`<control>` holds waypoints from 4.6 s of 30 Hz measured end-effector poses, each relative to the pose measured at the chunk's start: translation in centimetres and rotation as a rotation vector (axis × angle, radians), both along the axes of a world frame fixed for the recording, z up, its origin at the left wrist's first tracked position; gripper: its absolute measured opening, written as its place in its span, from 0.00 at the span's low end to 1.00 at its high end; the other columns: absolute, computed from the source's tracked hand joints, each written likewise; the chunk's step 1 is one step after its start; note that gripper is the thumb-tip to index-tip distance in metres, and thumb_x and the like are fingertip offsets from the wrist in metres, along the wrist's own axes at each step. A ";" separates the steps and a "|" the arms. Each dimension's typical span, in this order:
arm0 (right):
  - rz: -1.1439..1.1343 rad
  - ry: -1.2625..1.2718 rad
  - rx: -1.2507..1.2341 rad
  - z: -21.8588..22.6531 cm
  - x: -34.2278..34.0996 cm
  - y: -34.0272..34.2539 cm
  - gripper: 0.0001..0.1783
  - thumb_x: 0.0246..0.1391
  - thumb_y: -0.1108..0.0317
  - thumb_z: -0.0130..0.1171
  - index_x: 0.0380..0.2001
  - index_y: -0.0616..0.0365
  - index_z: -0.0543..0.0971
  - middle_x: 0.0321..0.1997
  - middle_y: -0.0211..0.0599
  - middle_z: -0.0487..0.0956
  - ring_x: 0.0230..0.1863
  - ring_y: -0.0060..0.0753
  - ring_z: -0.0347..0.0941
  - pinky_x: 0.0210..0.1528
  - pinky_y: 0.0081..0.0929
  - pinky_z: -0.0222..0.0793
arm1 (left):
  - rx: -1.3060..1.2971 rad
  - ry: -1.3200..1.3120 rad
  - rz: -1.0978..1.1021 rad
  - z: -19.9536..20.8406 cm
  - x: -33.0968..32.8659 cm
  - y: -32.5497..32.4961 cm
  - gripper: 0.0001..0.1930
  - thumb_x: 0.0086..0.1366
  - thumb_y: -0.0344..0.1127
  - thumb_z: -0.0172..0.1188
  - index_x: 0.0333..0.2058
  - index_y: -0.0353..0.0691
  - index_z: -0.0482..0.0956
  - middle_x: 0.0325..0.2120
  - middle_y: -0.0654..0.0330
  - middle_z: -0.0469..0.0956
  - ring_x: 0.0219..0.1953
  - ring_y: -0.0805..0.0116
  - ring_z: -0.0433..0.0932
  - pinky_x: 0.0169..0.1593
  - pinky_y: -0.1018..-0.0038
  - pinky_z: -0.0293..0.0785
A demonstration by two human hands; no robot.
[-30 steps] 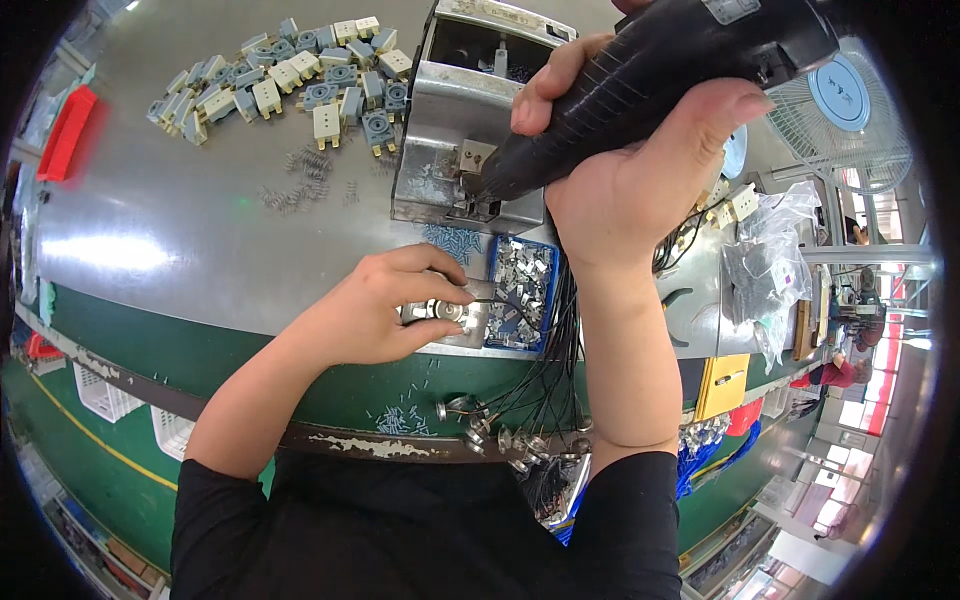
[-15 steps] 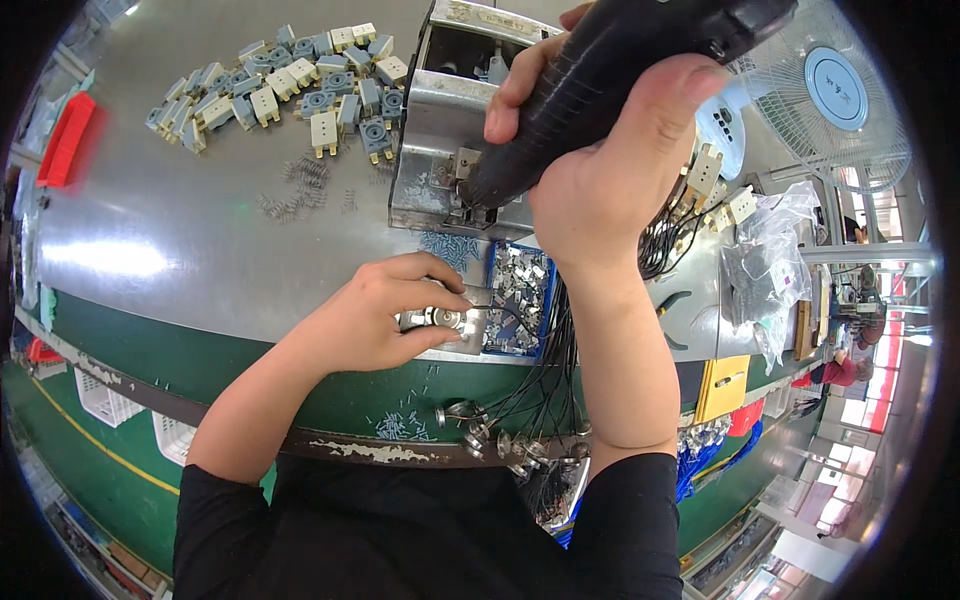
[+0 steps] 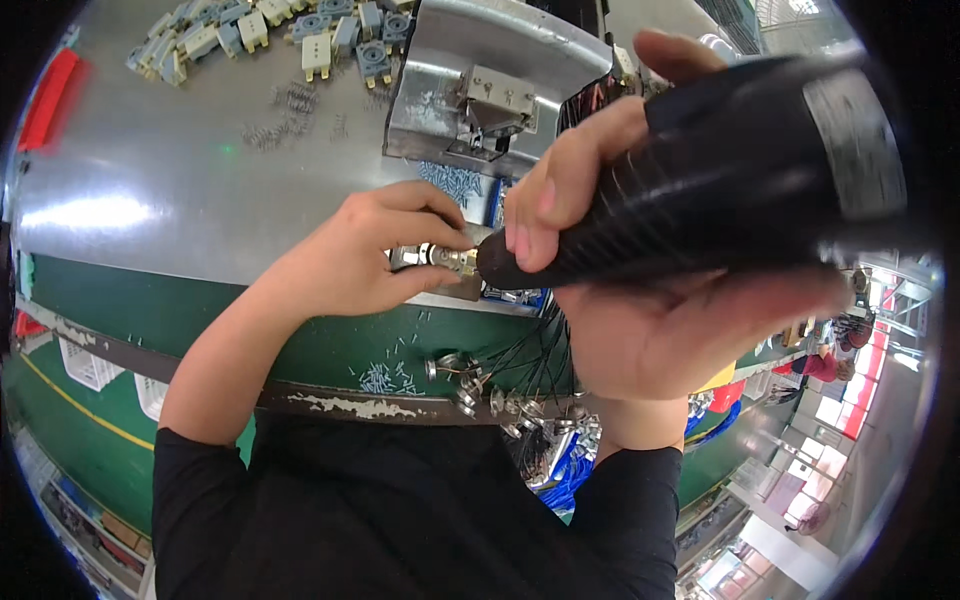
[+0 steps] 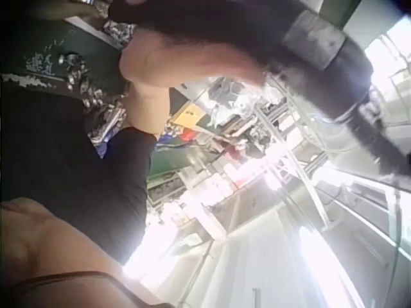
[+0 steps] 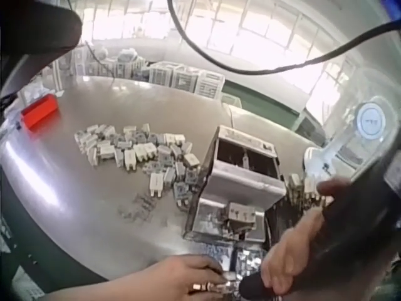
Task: The person is using an electric screwdriver and their hands to assemble electronic components, attaching wires and small parts to a board.
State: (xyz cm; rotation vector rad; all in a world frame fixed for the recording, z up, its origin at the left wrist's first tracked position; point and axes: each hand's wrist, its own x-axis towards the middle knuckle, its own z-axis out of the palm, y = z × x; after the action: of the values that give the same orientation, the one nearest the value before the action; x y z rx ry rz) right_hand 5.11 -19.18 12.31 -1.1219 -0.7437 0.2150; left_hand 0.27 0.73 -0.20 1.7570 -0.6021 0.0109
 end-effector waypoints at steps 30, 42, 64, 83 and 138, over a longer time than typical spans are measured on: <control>-0.101 -0.039 -0.022 -2.2 -1.6 0.6 0.66 0.51 0.12 0.46 0.72 0.61 0.57 0.35 0.35 0.71 0.28 0.30 0.71 0.35 0.34 0.70 | -0.002 0.002 0.004 -0.2 -0.3 0.1 0.16 0.54 0.29 0.76 0.43 0.35 0.87 0.45 0.52 0.83 0.46 0.52 0.84 0.50 0.63 0.81; -0.101 -0.039 0.030 -3.2 -1.9 0.7 0.59 0.44 0.12 0.55 0.60 0.54 0.67 0.32 0.31 0.71 0.24 0.26 0.69 0.29 0.30 0.68 | -0.023 -0.060 0.041 -0.7 -0.2 -0.2 0.14 0.58 0.33 0.74 0.42 0.37 0.87 0.43 0.57 0.83 0.44 0.54 0.84 0.47 0.64 0.82; -0.404 -0.125 0.007 0.9 4.3 1.6 0.66 0.46 0.07 0.45 0.66 0.60 0.64 0.32 0.36 0.73 0.27 0.33 0.68 0.35 0.40 0.67 | 0.043 -0.023 -0.009 0.0 -0.4 0.3 0.16 0.56 0.26 0.73 0.45 0.37 0.87 0.47 0.52 0.83 0.48 0.52 0.83 0.51 0.62 0.80; 0.477 0.124 0.899 -0.1 8.1 5.2 0.43 0.69 0.24 0.37 0.55 0.58 0.69 0.22 0.35 0.71 0.17 0.32 0.69 0.23 0.31 0.69 | 0.039 0.024 -0.021 0.8 0.0 -0.1 0.17 0.54 0.27 0.75 0.45 0.37 0.88 0.48 0.51 0.83 0.50 0.51 0.84 0.54 0.62 0.80; 0.045 -0.159 -0.232 1.3 1.4 2.3 0.68 0.52 0.10 0.41 0.73 0.64 0.57 0.31 0.35 0.72 0.25 0.30 0.71 0.31 0.36 0.70 | -0.001 -0.052 0.050 -0.1 -0.4 0.1 0.15 0.57 0.35 0.75 0.41 0.36 0.86 0.48 0.57 0.82 0.46 0.55 0.84 0.47 0.65 0.82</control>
State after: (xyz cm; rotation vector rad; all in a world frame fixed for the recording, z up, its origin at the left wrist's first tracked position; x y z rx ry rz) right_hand 6.51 -16.85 13.61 -1.3539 -0.9024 0.2574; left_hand -0.11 0.82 -0.34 1.7745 -0.5956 0.0914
